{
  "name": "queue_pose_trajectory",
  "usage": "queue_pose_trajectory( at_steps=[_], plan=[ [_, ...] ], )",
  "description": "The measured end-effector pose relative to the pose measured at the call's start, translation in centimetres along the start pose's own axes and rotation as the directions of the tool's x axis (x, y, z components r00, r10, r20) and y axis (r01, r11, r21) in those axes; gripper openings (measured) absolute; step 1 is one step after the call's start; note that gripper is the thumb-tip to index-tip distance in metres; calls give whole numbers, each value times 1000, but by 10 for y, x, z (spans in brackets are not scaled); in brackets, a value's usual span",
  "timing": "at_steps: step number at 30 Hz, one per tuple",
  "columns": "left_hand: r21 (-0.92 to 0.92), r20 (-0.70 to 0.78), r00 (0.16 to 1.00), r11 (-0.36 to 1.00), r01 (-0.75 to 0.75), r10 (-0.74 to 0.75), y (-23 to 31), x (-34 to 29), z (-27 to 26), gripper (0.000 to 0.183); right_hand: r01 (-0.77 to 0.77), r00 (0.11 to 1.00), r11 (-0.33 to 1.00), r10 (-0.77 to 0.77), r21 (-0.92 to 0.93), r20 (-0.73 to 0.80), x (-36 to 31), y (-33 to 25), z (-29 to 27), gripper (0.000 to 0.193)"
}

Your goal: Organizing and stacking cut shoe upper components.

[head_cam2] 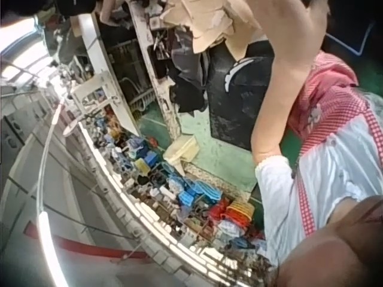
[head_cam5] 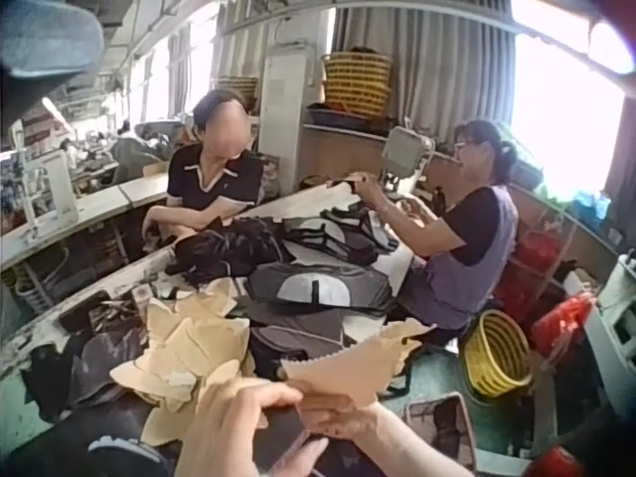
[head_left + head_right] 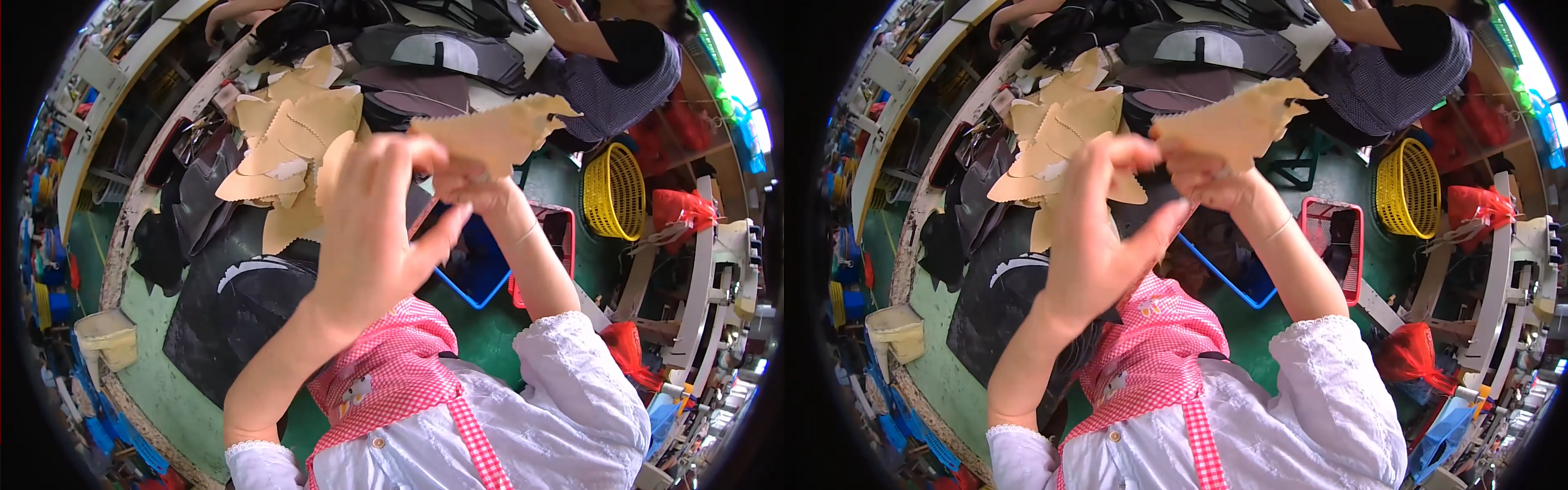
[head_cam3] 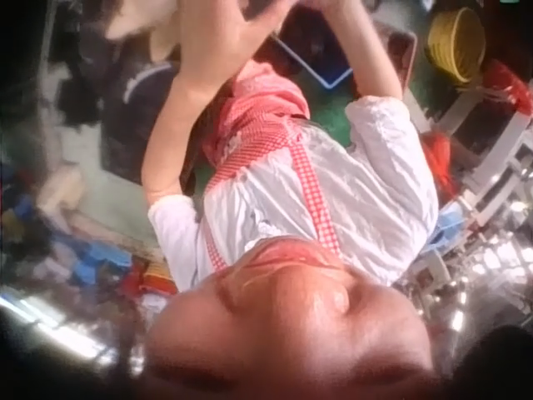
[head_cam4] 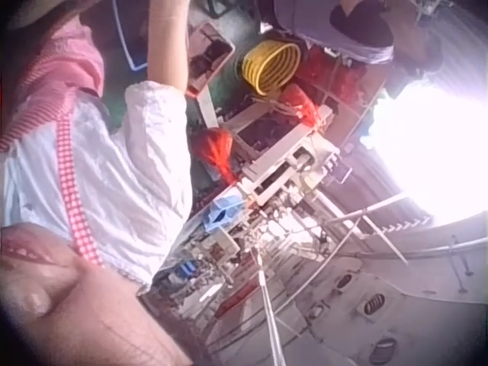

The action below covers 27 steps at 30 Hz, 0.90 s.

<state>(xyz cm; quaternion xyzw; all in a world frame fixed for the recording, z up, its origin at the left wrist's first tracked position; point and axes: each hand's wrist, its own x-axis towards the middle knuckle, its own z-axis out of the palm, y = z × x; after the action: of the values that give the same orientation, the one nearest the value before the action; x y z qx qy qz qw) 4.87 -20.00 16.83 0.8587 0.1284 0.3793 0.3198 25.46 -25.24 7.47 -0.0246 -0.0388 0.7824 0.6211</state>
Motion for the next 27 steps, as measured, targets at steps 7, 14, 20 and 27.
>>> queue_pose_trajectory(
  at_steps=[7, 14, 20, 27],
  plan=[
    [126, 127, 980, 982, 139, -155, -42, -1, -32, 43, -278, 947, 901, 198, -333, -255, -34, 8, 0, 24],
    [55, 108, 861, 868, 494, -497, -139, -34, -82, 45, -415, 746, -596, -655, -688, 117, -90, -17, -17, 22],
    [72, 312, 818, 871, 486, -482, -154, -28, -45, 60, 24, 852, -804, -294, -594, 433, 33, 40, 13, 69],
    [208, 443, 848, 954, 216, -289, -196, -50, -33, 77, 177, 965, -741, 0, -648, 264, 67, 19, 27, 7]
  ],
)
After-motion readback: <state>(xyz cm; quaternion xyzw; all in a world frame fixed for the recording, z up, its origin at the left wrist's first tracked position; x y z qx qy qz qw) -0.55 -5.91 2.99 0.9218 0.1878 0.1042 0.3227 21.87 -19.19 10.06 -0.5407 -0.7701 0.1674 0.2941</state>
